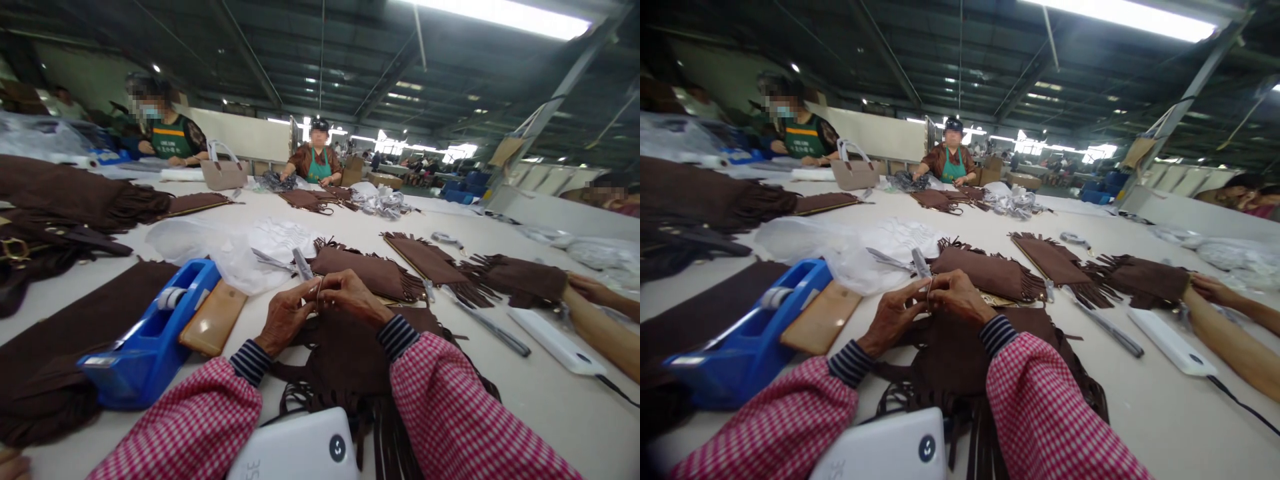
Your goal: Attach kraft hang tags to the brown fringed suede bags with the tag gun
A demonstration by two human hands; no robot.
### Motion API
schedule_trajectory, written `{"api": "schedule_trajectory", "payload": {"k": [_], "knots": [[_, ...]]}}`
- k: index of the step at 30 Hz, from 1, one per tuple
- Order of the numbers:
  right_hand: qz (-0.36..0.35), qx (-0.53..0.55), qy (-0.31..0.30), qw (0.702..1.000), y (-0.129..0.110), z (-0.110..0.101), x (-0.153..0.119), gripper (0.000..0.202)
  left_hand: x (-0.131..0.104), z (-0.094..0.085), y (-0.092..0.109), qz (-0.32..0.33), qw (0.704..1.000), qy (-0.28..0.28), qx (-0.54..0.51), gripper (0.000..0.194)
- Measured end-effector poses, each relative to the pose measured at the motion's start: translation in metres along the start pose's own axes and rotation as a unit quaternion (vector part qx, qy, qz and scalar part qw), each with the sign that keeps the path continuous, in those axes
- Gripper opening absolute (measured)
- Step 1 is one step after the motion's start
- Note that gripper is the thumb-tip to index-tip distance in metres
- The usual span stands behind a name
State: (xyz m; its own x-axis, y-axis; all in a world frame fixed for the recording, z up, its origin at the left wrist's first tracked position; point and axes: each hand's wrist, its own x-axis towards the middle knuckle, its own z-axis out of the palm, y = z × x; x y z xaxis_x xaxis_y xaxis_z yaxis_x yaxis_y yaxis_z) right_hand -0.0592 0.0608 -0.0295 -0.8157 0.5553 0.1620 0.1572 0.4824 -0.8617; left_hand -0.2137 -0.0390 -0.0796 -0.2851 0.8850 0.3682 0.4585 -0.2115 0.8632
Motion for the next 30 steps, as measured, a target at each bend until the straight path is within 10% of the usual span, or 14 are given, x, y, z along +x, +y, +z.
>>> {"api": "schedule_trajectory", "payload": {"k": [5, 11, 14, 18, 24, 30], "knots": [[0.009, -0.022, 0.083, 0.996, 0.002, -0.013, -0.028, 0.02, 0.008, -0.018, 0.004, -0.008, 0.998, -0.007, -0.065, 0.032], [0.09, -0.101, 0.206, 0.969, 0.028, -0.07, -0.115, 0.028, 0.02, -0.051, -0.003, -0.055, 0.971, 0.226, 0.061, 0.038], [0.134, -0.183, 0.265, 0.937, 0.045, -0.099, -0.165, 0.03, 0.016, -0.053, -0.001, -0.027, 0.946, 0.245, 0.208, 0.047], [0.194, -0.227, 0.267, 0.916, 0.057, -0.115, -0.21, 0.036, 0.005, -0.042, 0.008, 0.035, 0.915, 0.179, 0.36, 0.038], [0.235, -0.189, 0.209, 0.93, 0.053, -0.111, -0.212, 0.04, -0.004, -0.011, 0.016, -0.089, 0.961, -0.16, 0.209, 0.049], [0.257, -0.052, 0.197, 0.945, 0.08, -0.117, -0.199, 0.021, 0.003, 0.015, 0.034, -0.221, 0.966, -0.129, -0.026, 0.036]]}}
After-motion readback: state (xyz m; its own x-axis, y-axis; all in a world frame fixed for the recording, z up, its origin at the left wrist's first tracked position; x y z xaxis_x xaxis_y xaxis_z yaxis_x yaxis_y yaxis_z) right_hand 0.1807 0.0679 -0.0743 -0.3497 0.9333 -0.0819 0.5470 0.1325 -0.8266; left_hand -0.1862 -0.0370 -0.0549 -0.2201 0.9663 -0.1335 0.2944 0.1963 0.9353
